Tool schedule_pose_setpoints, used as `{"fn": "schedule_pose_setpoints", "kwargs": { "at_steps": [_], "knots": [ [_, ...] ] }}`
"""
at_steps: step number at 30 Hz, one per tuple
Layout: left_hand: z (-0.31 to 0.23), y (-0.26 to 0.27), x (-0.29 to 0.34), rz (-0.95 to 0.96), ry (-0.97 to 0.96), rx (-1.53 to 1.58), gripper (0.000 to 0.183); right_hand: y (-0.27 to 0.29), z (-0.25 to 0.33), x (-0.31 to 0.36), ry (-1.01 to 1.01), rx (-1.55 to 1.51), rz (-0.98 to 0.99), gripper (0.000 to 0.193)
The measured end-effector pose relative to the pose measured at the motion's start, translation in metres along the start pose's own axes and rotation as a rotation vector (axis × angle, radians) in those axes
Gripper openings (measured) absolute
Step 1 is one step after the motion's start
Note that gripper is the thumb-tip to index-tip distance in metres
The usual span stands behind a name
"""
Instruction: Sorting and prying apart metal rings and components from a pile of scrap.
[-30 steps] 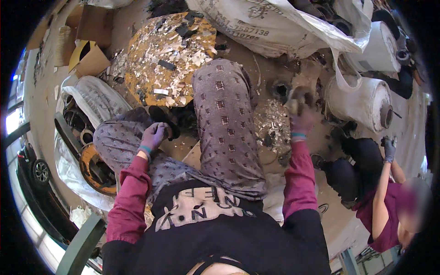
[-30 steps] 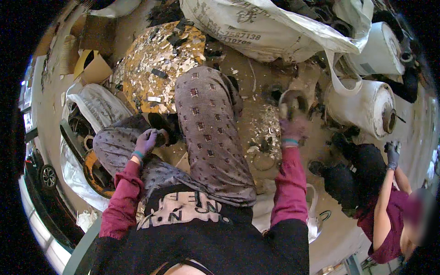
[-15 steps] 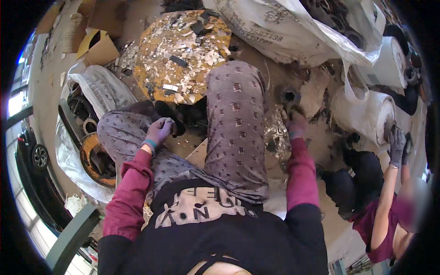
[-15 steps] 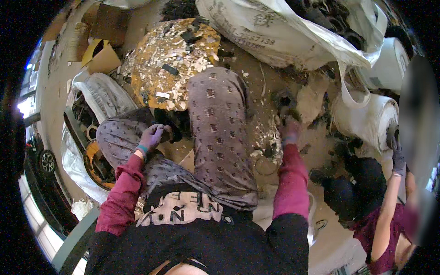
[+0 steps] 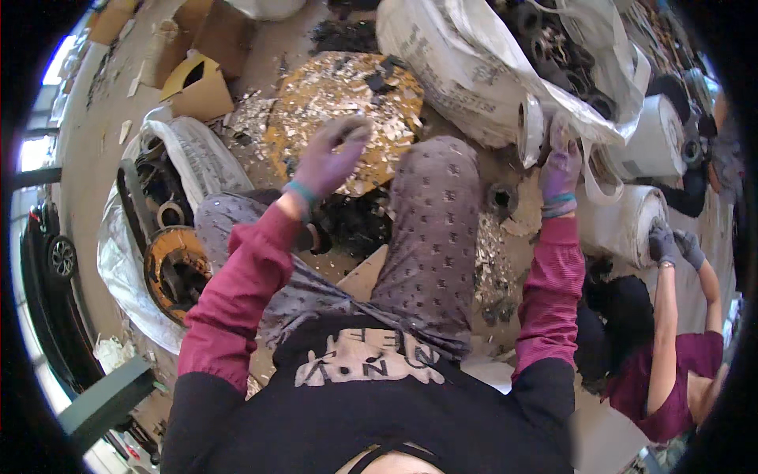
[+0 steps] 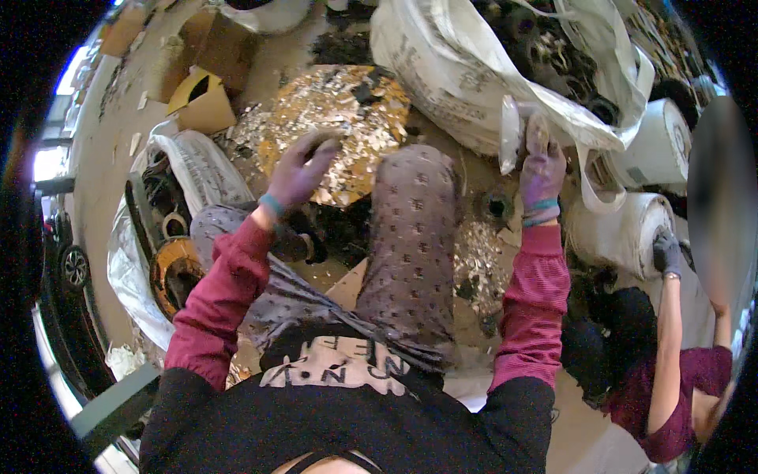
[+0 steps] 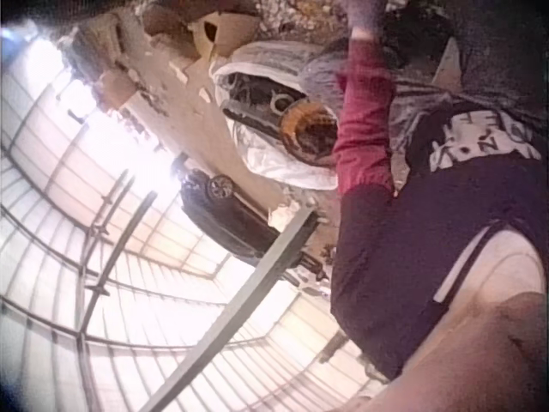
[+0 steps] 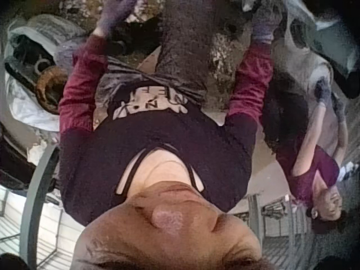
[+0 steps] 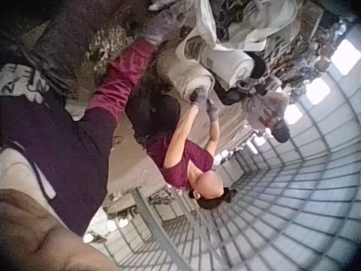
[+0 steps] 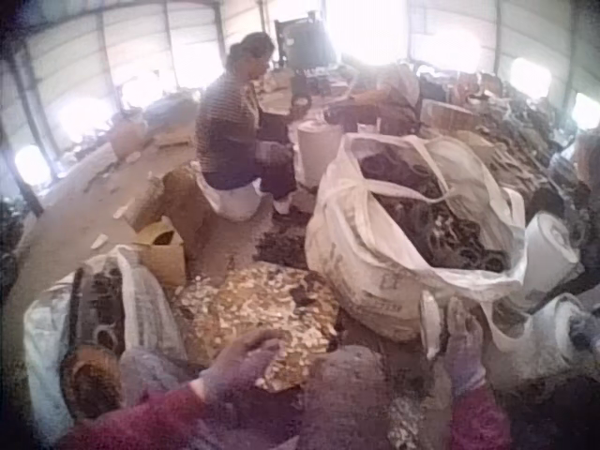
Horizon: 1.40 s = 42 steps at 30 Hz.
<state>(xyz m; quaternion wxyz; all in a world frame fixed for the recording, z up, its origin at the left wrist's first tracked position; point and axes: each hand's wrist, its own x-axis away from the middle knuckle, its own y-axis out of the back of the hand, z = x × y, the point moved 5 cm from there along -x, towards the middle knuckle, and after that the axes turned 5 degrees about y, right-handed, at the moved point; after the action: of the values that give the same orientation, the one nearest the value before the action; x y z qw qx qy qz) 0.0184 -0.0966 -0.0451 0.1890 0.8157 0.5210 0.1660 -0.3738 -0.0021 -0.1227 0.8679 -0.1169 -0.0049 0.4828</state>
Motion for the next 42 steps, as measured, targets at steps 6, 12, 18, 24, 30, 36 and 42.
{"fn": "schedule_pose_setpoints", "kwargs": {
  "at_steps": [6,12,18,24,30,36,42],
  "knots": [
    [-0.097,-0.016,-0.033,0.183,0.007,0.347,0.048,-0.197,0.079,-0.004,0.230,-0.063,0.167,0.027],
    [-0.054,0.010,-0.038,-0.125,0.093,0.832,0.036,-0.288,0.053,0.007,0.300,0.148,0.246,0.043],
    [-0.016,0.010,-0.040,-0.301,0.150,0.668,0.020,-0.306,-0.004,0.004,-0.307,0.017,0.312,0.039],
    [-0.017,0.013,-0.041,-0.405,0.223,0.772,0.019,-0.307,-0.040,-0.011,-0.177,-0.028,0.202,0.035],
    [-0.002,0.014,-0.041,-0.329,0.267,0.924,0.022,-0.318,-0.035,-0.005,-0.446,-0.397,0.198,0.041],
    [-0.004,0.022,-0.040,-0.275,0.250,0.985,0.024,-0.313,-0.012,-0.007,0.316,0.517,0.199,0.038],
    [-0.007,0.029,-0.042,-0.196,0.215,0.950,0.025,-0.318,-0.010,-0.003,0.313,0.532,0.310,0.031]
  ]
}}
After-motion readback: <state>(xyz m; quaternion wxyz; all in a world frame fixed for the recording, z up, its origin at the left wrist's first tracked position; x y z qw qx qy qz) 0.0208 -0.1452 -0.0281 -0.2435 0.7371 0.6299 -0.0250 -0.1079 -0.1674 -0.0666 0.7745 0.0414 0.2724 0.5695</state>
